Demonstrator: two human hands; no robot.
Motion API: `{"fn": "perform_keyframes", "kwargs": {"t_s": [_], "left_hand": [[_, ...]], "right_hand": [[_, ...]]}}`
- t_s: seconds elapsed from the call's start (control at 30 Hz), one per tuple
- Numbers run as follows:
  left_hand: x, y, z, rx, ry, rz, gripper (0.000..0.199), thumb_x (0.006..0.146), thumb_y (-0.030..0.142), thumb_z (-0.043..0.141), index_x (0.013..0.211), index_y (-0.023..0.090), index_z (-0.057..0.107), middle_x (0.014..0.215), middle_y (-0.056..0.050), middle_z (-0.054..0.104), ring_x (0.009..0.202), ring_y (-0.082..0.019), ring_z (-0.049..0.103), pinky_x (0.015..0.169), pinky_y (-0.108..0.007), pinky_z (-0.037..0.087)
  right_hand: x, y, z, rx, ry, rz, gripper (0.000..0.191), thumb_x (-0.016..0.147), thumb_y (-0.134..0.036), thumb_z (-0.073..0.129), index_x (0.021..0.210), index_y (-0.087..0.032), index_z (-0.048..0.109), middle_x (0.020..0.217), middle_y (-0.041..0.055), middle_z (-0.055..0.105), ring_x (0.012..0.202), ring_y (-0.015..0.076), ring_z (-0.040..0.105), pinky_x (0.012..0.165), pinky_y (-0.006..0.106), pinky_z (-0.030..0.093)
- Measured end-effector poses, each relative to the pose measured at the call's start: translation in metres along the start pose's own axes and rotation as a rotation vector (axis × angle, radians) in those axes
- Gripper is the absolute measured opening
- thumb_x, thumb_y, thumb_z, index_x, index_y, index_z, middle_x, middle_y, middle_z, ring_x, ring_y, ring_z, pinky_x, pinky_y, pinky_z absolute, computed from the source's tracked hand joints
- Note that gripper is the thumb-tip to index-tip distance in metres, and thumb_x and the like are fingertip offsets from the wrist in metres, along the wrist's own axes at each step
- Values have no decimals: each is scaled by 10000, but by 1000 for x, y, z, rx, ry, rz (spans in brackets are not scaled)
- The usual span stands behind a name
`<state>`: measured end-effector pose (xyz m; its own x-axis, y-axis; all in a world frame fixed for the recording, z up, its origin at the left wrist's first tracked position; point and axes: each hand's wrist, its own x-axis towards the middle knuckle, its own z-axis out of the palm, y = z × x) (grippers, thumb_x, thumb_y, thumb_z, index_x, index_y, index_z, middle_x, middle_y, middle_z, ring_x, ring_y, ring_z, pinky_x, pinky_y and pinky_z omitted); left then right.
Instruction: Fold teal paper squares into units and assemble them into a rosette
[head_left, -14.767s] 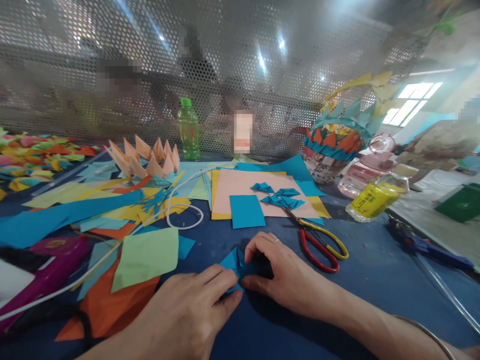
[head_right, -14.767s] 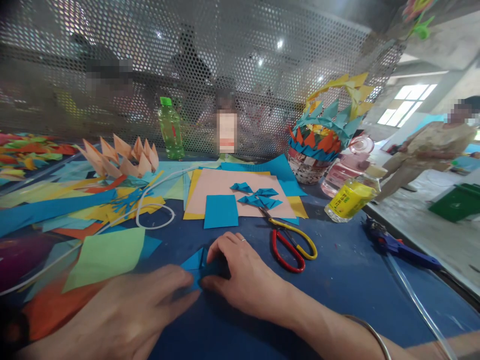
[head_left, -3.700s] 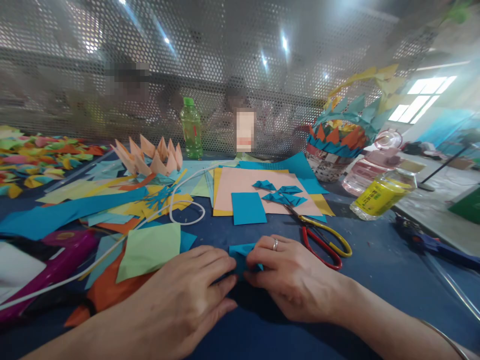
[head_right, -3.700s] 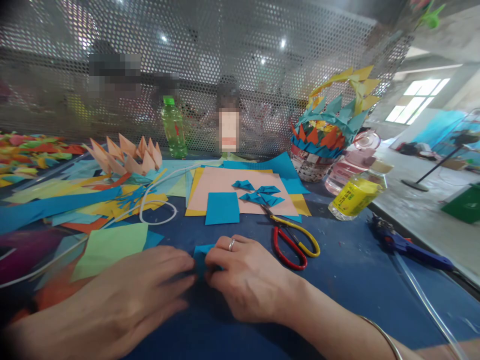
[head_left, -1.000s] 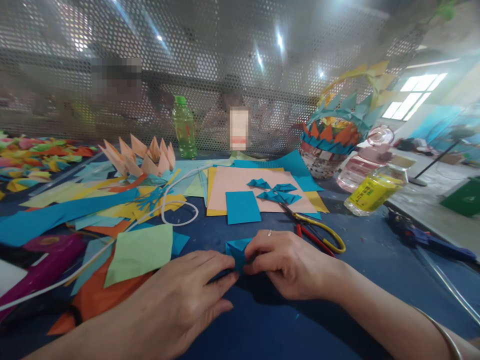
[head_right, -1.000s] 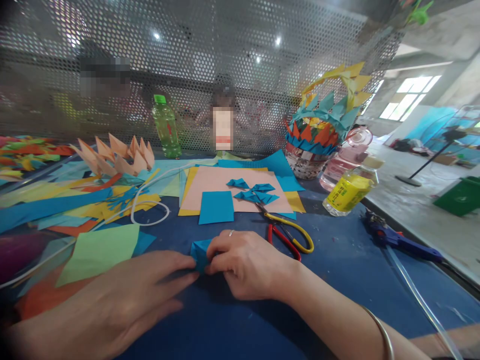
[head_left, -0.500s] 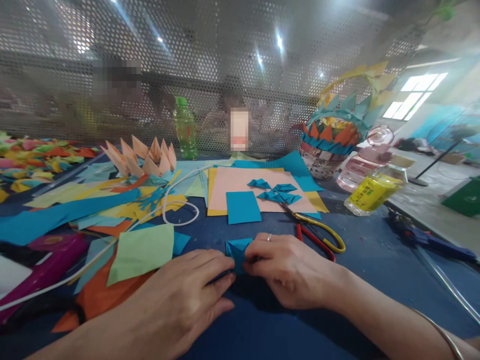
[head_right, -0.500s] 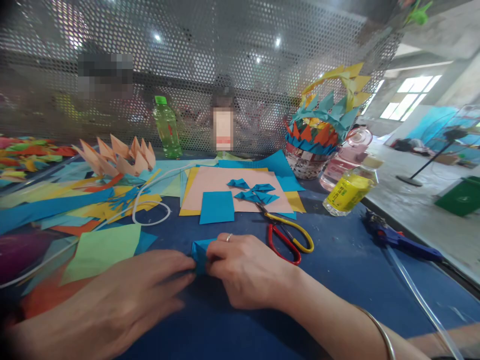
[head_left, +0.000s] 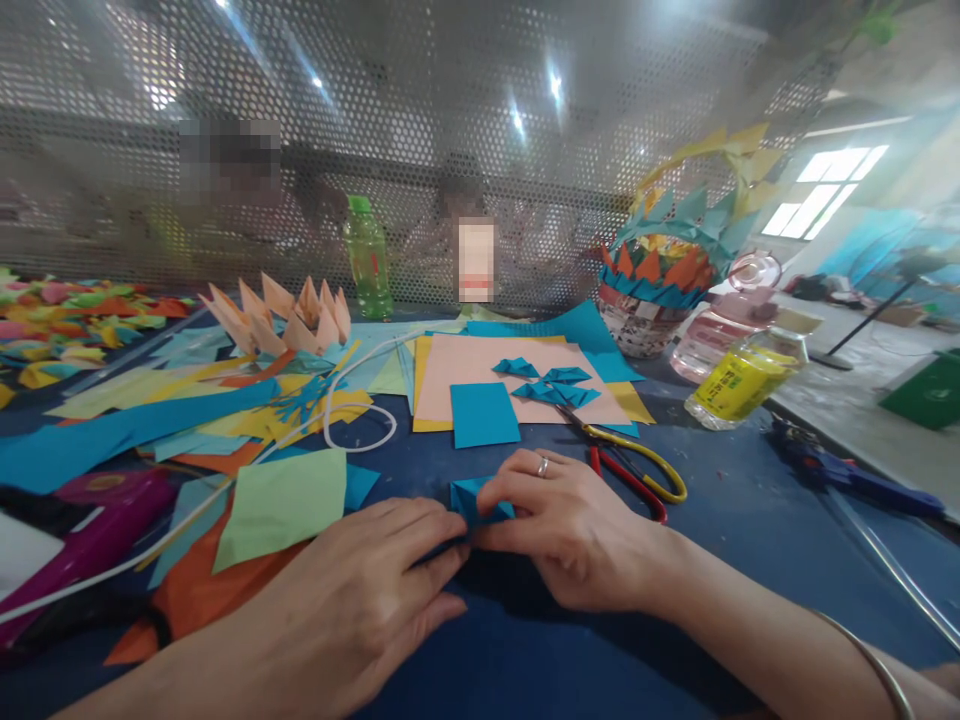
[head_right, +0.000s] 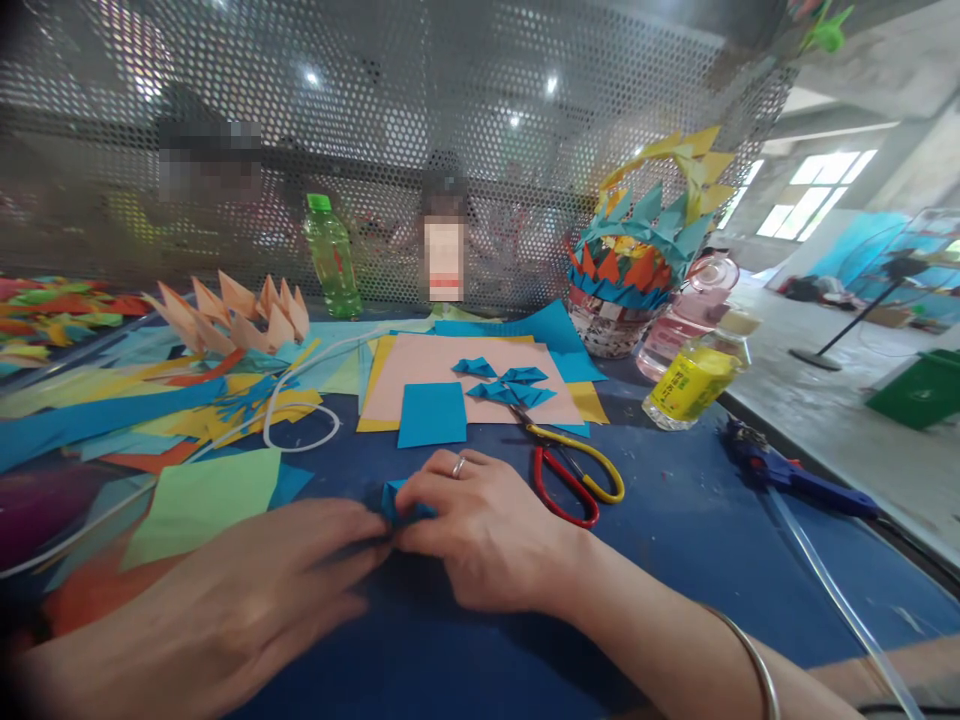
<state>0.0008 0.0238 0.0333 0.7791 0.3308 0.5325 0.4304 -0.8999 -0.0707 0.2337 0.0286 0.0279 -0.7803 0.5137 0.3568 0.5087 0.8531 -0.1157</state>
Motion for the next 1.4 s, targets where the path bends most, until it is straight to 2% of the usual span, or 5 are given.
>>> {"fn": "perform_keyframes", "kwargs": {"t_s": [0.2,0.5,0.87,1.07,1.4], "left_hand": [[-1,-2,-2,-47,-50,-15,494,1062,311,284,966,177,749,990,-88,730,908,-227,675,777,-326,564],[-1,-3,-2,-67,-38,-5,489,1062,315,281,979,172,741,989,-78,733,922,-223,673,798,-323,564],[-3,-5,0,-78,-62,-13,438,1053,284,308,1030,151,724,1010,-78,736,935,-226,685,804,-333,580],[-3,-7,-2,-117,-71,-19,403,1043,295,360,1007,176,744,987,-73,742,936,-216,688,800,-313,585],[-2,-5,-2,-152,-62,-19,378,1039,278,376,1008,160,733,986,-67,747,937,-221,686,811,-323,583]], "right_hand": [[2,9,-3,116,-62,139,510,705,98,420,1100,-150,628,1156,104,601,1038,217,538,903,388,476],[1,15,-4,106,-91,192,157,929,-59,497,947,-139,631,1019,85,631,963,198,545,886,345,445],[4,-4,2,286,-17,296,161,815,-17,585,880,-150,650,795,24,674,774,159,601,739,272,448],[3,0,2,376,-30,247,237,823,8,568,968,-152,663,912,54,654,874,163,599,775,260,481],[2,6,-3,410,-62,192,206,837,31,569,874,-144,671,911,58,638,875,155,603,778,254,493]]}}
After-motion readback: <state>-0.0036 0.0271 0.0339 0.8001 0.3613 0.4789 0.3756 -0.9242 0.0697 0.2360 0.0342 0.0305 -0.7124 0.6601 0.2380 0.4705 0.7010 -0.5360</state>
